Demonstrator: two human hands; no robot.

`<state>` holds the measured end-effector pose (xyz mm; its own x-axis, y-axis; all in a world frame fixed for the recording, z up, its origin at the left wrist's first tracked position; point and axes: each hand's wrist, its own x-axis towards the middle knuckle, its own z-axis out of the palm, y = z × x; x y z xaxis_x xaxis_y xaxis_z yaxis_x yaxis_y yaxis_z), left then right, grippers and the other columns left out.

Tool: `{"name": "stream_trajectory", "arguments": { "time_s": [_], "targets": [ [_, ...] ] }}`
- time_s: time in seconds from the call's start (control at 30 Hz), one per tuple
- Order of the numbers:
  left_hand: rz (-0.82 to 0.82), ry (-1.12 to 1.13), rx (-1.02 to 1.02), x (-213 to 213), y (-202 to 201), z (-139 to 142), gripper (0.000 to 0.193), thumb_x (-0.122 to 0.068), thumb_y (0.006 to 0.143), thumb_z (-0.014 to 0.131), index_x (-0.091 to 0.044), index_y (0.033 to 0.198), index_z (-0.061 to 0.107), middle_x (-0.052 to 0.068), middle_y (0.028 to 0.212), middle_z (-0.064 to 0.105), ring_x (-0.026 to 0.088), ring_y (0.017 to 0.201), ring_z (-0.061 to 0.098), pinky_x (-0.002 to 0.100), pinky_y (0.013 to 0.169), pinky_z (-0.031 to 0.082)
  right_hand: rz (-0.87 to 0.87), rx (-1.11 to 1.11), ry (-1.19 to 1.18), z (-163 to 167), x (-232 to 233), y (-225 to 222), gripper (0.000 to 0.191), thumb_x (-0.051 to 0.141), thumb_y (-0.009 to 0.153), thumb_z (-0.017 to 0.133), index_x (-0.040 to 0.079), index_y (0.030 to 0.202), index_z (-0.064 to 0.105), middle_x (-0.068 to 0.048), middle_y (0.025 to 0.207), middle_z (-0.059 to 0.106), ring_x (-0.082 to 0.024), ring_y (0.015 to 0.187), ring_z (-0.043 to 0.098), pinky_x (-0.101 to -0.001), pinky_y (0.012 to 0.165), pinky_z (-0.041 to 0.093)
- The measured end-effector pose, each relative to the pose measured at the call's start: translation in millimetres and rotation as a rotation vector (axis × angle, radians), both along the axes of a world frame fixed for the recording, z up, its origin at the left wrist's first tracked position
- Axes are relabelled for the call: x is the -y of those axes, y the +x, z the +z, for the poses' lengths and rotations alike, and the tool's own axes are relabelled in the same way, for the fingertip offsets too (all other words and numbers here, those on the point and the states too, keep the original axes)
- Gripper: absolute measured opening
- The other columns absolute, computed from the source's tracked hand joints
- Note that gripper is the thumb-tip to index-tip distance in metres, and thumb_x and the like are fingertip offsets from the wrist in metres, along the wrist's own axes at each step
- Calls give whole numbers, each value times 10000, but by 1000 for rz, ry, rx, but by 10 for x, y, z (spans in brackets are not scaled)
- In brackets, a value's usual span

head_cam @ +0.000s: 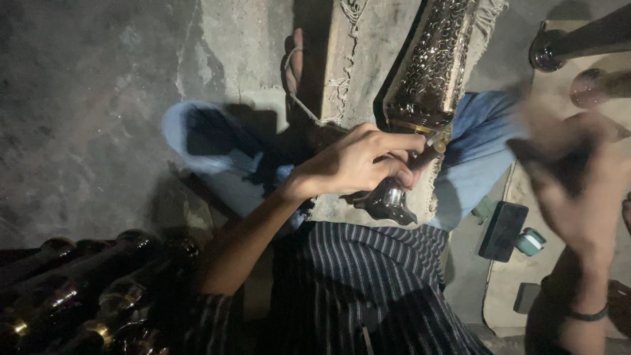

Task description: The person sits cross-legged on the floor with an ornate metal vase resting on a cloth pad. They hold a chisel against the vase's surface and strike it with a wooden mallet, working around the vase to cut decorative patterns, occasionally repositioning the chisel and rotating the work.

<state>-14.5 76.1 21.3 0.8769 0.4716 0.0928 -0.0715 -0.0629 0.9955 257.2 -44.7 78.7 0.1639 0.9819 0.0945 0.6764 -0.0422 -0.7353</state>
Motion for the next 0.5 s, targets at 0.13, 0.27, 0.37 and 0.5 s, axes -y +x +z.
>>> {"name": "stream_trajectory", "arguments": {
  "time_s": [0.13, 0.27, 0.37, 0.5],
  "targets": [
    [-19, 31, 70, 7, 8, -88, 181, 57, 997, 574, 20, 1162, 639, 119, 928, 799, 174, 961, 823, 301, 849, 662, -119, -102, -54, 98, -69, 1, 324, -2, 989, 782, -42, 1217, 556, -107, 985, 646, -195, 860, 652, -304, 855, 570],
    [-26, 4, 127, 24, 36, -200, 289, 65, 991, 535, 42, 1268, 615, 128, 965, 786, 171, 936, 807, 289, 852, 662, 285, 624, -54, 190, -149, 6, 468, 18, 768, 838, 26, 1184, 625, -122, 882, 658, -236, 771, 662, -330, 730, 545],
    [34, 87, 65, 60, -4, -250, 279, 25, 972, 596, 62, 1249, 612, 132, 957, 799, 173, 928, 812, 279, 793, 648, 72, 95, -131, 239, -212, 8, 248, 42, 1037, 789, 9, 1129, 561, -93, 958, 634, -182, 832, 637, -288, 770, 525],
    [137, 91, 14, 122, -54, -236, 246, 4, 974, 608, 36, 1215, 637, 135, 963, 802, 187, 937, 815, 296, 785, 630, 246, 476, -218, 300, -312, 32, 349, -24, 852, 781, 7, 1163, 628, -164, 1012, 676, -253, 802, 679, -360, 705, 550]
  ]
}}
